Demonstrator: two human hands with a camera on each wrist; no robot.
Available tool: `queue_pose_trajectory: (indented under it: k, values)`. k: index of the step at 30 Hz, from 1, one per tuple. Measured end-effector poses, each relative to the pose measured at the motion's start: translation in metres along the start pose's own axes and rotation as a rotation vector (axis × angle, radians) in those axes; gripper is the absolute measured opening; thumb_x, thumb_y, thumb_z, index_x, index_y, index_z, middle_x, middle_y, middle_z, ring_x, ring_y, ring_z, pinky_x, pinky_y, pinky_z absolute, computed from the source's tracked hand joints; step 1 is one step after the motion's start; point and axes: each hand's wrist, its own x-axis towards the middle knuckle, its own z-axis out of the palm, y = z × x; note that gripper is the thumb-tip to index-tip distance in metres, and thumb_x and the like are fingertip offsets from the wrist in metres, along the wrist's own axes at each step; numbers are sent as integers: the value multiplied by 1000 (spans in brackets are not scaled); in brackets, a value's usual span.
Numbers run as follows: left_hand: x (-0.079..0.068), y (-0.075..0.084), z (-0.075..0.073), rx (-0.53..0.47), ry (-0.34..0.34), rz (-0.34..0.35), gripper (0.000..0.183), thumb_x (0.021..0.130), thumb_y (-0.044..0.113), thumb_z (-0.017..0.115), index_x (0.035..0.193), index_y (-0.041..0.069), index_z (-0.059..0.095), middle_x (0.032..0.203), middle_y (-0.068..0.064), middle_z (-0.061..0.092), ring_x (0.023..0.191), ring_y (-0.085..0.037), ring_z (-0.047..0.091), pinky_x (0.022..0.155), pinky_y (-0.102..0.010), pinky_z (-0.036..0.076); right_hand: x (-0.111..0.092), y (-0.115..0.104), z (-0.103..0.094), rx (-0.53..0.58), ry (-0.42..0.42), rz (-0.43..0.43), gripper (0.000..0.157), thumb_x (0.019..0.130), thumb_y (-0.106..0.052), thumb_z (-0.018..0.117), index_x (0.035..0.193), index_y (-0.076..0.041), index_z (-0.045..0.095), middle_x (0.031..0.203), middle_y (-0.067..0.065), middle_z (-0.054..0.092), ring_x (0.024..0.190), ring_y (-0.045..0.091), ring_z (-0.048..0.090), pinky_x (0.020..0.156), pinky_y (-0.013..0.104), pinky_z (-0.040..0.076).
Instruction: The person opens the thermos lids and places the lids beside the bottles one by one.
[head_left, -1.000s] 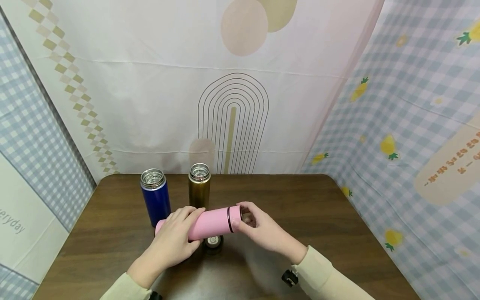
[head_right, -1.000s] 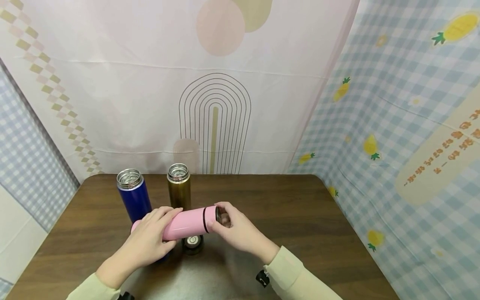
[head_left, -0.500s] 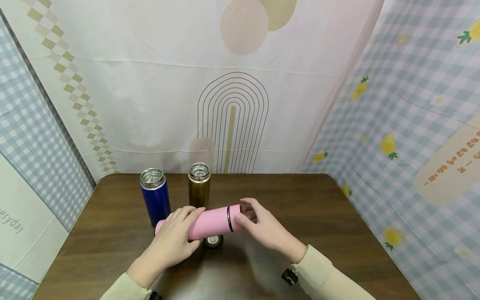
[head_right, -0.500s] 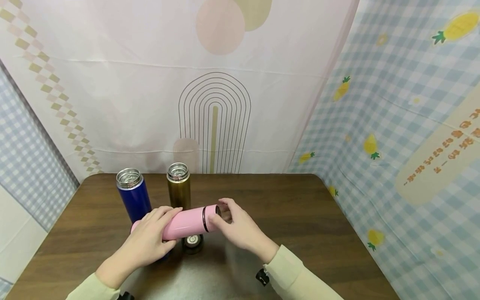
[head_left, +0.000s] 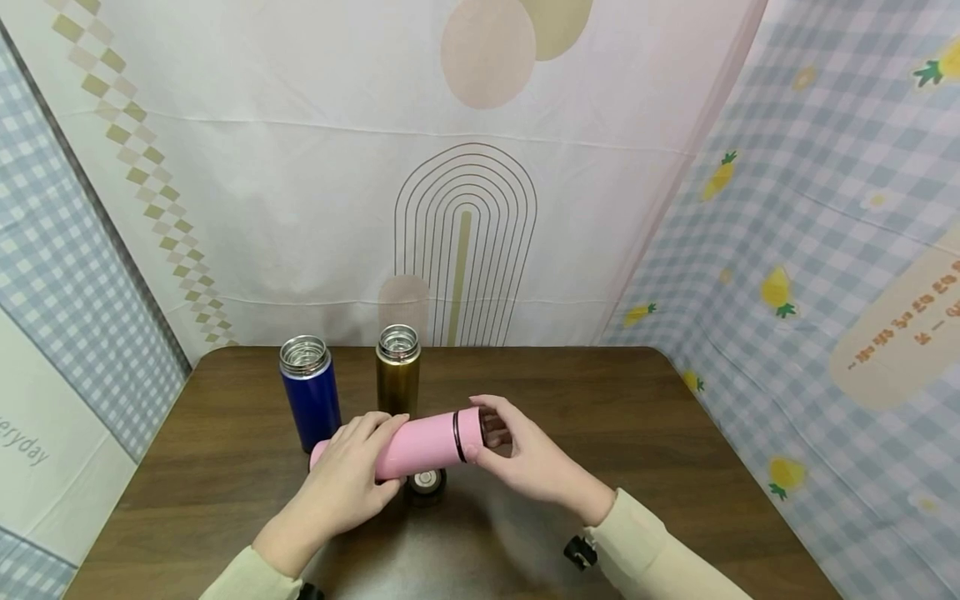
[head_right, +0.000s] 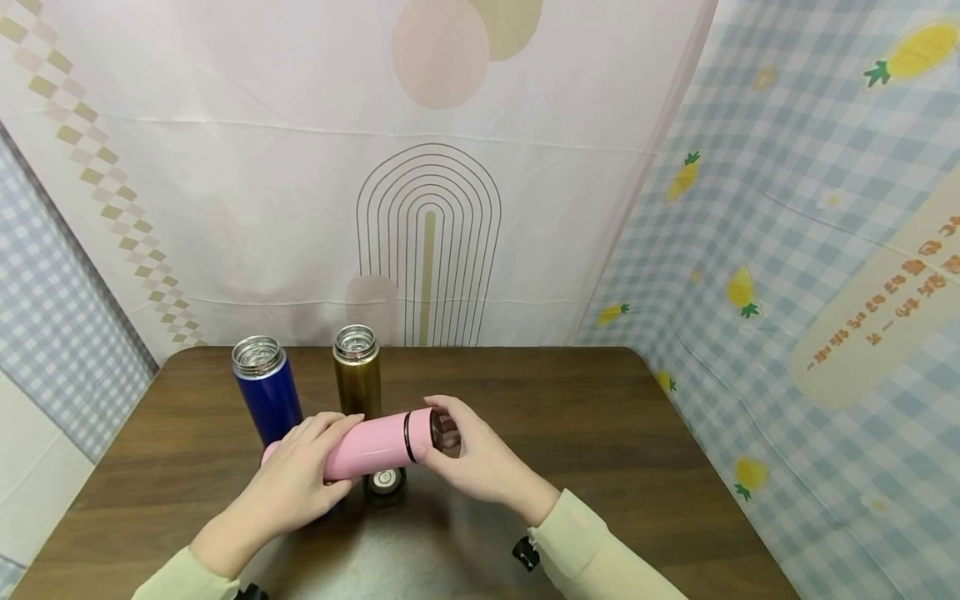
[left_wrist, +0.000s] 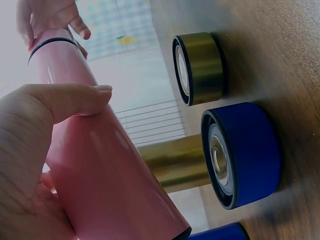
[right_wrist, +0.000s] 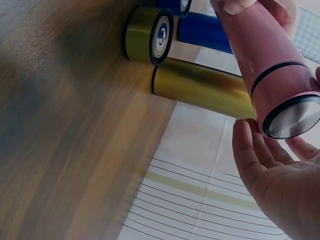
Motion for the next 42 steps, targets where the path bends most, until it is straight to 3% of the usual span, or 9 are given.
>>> queue_pose_trajectory:
  k: [5,11,15,20,25,32,36,42]
  values:
    - [0,1,1,-3,1,11,76,59,19,81,131,9,57,114,-5,57,101,-27,56,88,-46,44,0,-1,0,-54,24,60,61,88,-45,67,140,-26,42,124,-3,53,97,14,59,86,39,51]
    - [-1,1,3,0,-9,12,76,60,21,82,131,10,57,115,-4,56,102,-27,55,89,-46,44,-1,-1,0,-213,19,137,48,91,-60,52,121,-23,55,95,-9,61,84,8,57,75,31,48]
    - [-1,1,3,5,-16,14,76,60,21,82,131,10,57,115,-4,56,102,-27,55,89,-46,44,-1,1,-1,-135,-31,82,44,91,-47,61,126,-22,52,101,-8,59,86,10,59,77,32,51]
    - [0,1,2,-2,-8,15,76,60,21,82,131,10,57,115,-4,56,103,-27,55,90,-46,44,-1,0,-2,-13,-68,32,63,87,-37,71,140,-26,40,119,-2,52,95,16,60,84,40,51]
    - [1,2,2,-7,-15,15,76,61,21,82,132,10,57,116,-4,56,104,-27,55,91,-46,43,-1,-7,-3,-29,-18,83,62,88,-41,69,141,-25,40,123,2,52,98,17,60,87,41,50]
    - [2,3,1,-2,-26,11,76,61,22,82,132,10,56,116,-4,56,104,-27,55,91,-46,43,1,0,-3,-201,22,130,45,94,-55,52,121,-20,55,93,-7,61,83,10,58,72,30,49]
    - [3,3,1,-1,-34,8,76,61,22,82,132,10,56,116,-4,56,104,-27,55,91,-46,43,0,1,-2,-129,7,87,42,92,-49,59,126,-25,52,101,-6,59,84,12,59,74,31,50]
    - [3,2,2,1,-34,4,76,62,22,82,132,10,56,117,-4,56,105,-27,54,91,-46,43,0,3,-1,-25,11,-16,55,88,-37,70,136,-30,44,114,-2,55,91,17,60,81,38,52]
